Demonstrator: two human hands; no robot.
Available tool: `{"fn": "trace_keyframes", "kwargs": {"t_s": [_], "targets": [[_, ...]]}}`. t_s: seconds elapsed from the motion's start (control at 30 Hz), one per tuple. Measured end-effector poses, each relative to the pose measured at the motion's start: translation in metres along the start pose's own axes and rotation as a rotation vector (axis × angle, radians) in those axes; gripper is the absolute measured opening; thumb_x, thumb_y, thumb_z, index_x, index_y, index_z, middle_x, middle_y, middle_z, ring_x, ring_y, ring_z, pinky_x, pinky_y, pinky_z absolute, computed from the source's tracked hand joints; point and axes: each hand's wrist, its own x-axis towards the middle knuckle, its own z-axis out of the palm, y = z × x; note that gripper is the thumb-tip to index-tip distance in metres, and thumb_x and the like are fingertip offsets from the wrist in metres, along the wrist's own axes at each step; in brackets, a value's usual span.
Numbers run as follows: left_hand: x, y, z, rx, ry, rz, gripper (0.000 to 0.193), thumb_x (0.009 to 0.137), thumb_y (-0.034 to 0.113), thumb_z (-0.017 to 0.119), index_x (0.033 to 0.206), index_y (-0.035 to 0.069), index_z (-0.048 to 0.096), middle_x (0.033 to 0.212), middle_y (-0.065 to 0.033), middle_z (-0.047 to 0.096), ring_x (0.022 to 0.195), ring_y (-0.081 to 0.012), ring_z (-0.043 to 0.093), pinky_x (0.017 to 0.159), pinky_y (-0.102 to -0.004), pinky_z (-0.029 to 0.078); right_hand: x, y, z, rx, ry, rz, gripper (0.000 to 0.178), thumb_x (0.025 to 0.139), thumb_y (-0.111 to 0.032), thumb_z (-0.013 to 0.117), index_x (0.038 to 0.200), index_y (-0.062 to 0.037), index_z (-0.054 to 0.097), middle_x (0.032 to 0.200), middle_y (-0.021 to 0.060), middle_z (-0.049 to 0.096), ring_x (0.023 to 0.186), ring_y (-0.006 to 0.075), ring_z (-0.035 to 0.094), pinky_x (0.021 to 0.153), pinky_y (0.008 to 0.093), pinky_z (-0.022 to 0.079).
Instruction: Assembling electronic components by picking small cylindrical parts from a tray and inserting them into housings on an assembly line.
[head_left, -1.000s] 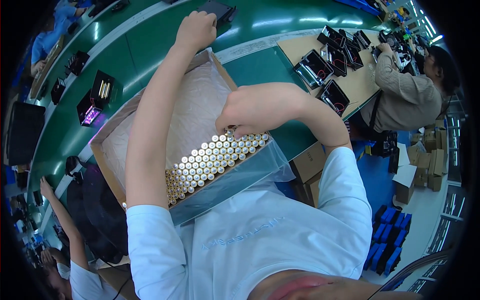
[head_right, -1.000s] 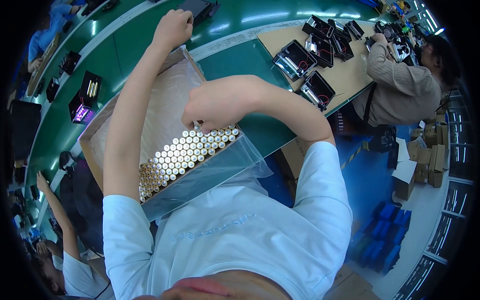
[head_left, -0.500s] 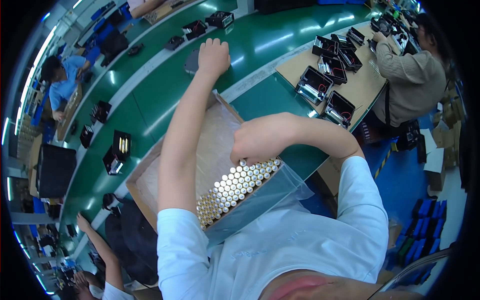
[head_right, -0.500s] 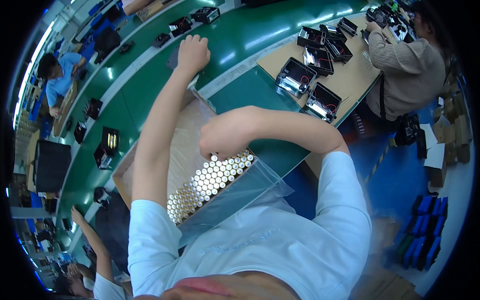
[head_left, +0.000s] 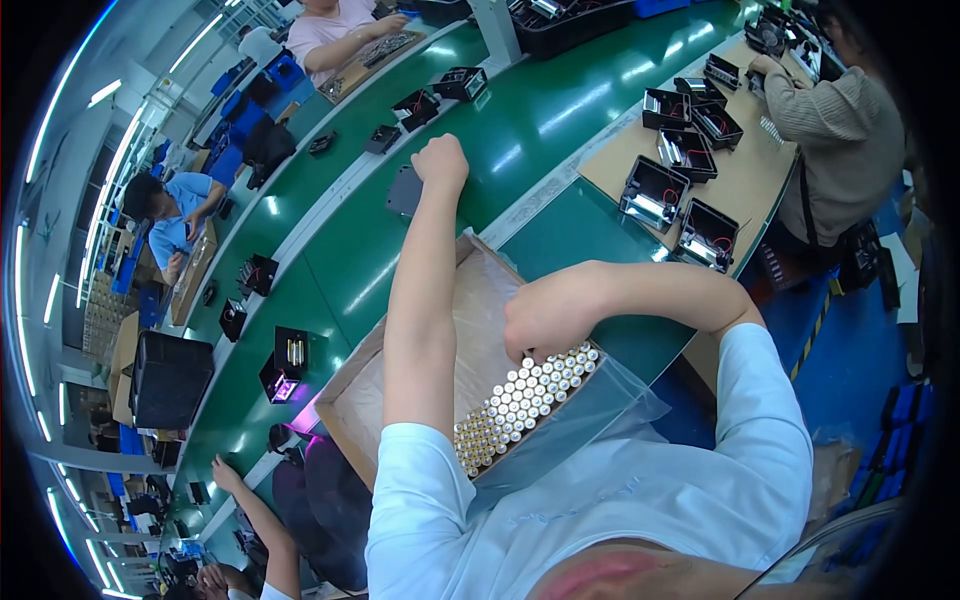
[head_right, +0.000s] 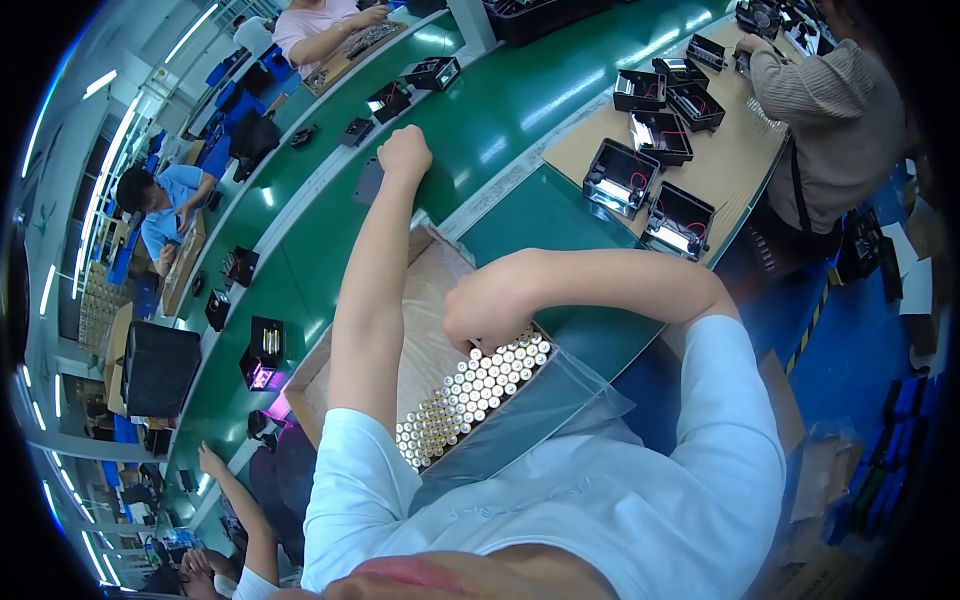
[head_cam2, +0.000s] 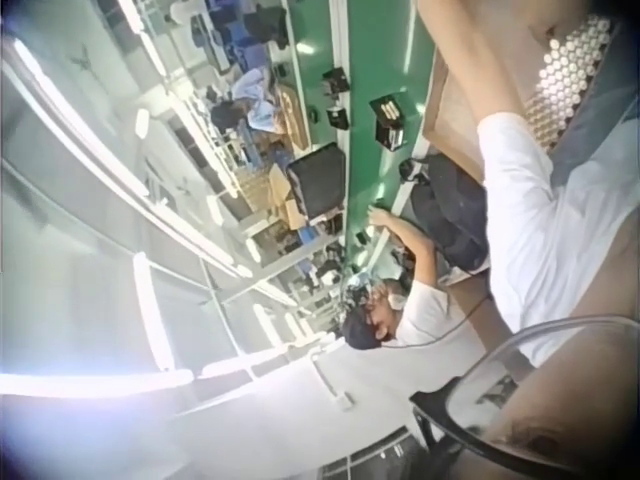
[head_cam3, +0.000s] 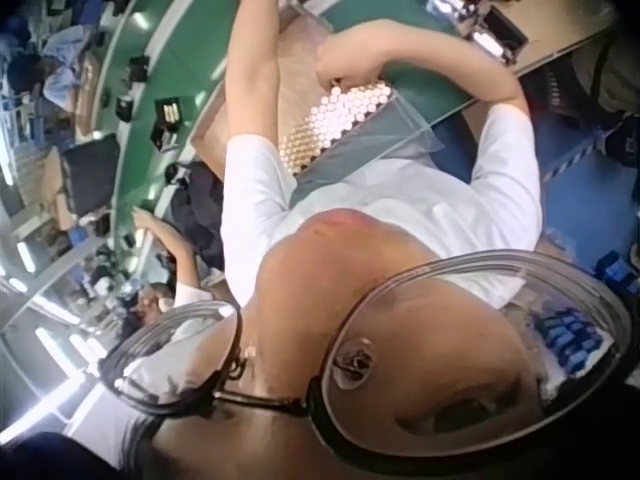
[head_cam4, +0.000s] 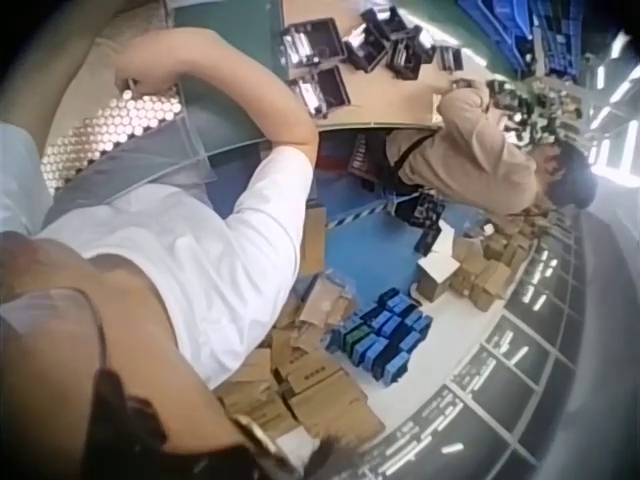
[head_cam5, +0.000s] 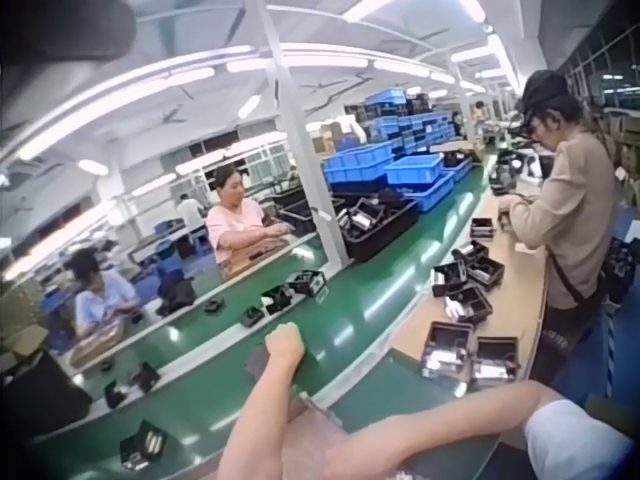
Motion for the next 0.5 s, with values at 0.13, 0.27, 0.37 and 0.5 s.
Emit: {"fn": "trace_keyframes", "kwargs": {"t_s": [0.13, 0.27, 0.37, 0.5], "targets": [[0.000, -0.013, 0.001, -0.030, 0.046, -0.036, 0.019, 0.084, 0.011, 0.057, 0.094, 0.002, 0.070, 0.092, -0.0176, 0.071, 0.087, -0.0368, 0.069, 0.078, -0.0442, 0.052, 0.001, 0.003, 0.002, 0.019, 0.005, -0.020, 0.024, 0.084, -0.009, 0.062, 0.105, -0.0039, 0.072, 0.091, 0.0138, 0.073, 0.076, 0.0334, 0.066, 0.068, 0.0412, 0.053], [0.003, -0.031, -0.011, -0.104, 0.091, -0.059, 0.019, 0.084, 0.011, 0.058, 0.094, 0.003, 0.072, 0.090, -0.0176, 0.072, 0.085, -0.0353, 0.069, 0.075, -0.0435, 0.053, -0.001, 0.005, 0.002, 0.033, 0.009, -0.031, 0.024, 0.084, -0.009, 0.061, 0.105, -0.0034, 0.072, 0.091, 0.0134, 0.073, 0.076, 0.0325, 0.066, 0.068, 0.0409, 0.053], [0.007, -0.045, -0.038, -0.251, 0.114, -0.046, 0.020, 0.083, 0.012, 0.059, 0.095, 0.002, 0.073, 0.089, -0.0187, 0.072, 0.081, -0.0359, 0.069, 0.072, -0.0437, 0.055, 0.000, 0.005, 0.000, 0.044, 0.006, -0.024, 0.025, 0.084, -0.011, 0.061, 0.105, -0.0026, 0.072, 0.091, 0.0133, 0.073, 0.076, 0.0315, 0.067, 0.068, 0.0405, 0.053], [-0.001, -0.044, -0.075, -0.592, 0.169, -0.020, 0.021, 0.083, 0.014, 0.064, 0.095, 0.001, 0.073, 0.086, -0.0175, 0.072, 0.077, -0.0303, 0.069, 0.069, -0.0391, 0.055, 0.001, 0.005, 0.002, 0.033, 0.019, -0.016, 0.026, 0.083, -0.015, 0.064, 0.104, -0.0036, 0.073, 0.091, 0.0123, 0.072, 0.076, 0.0297, 0.066, 0.067, 0.0399, 0.053]]}}
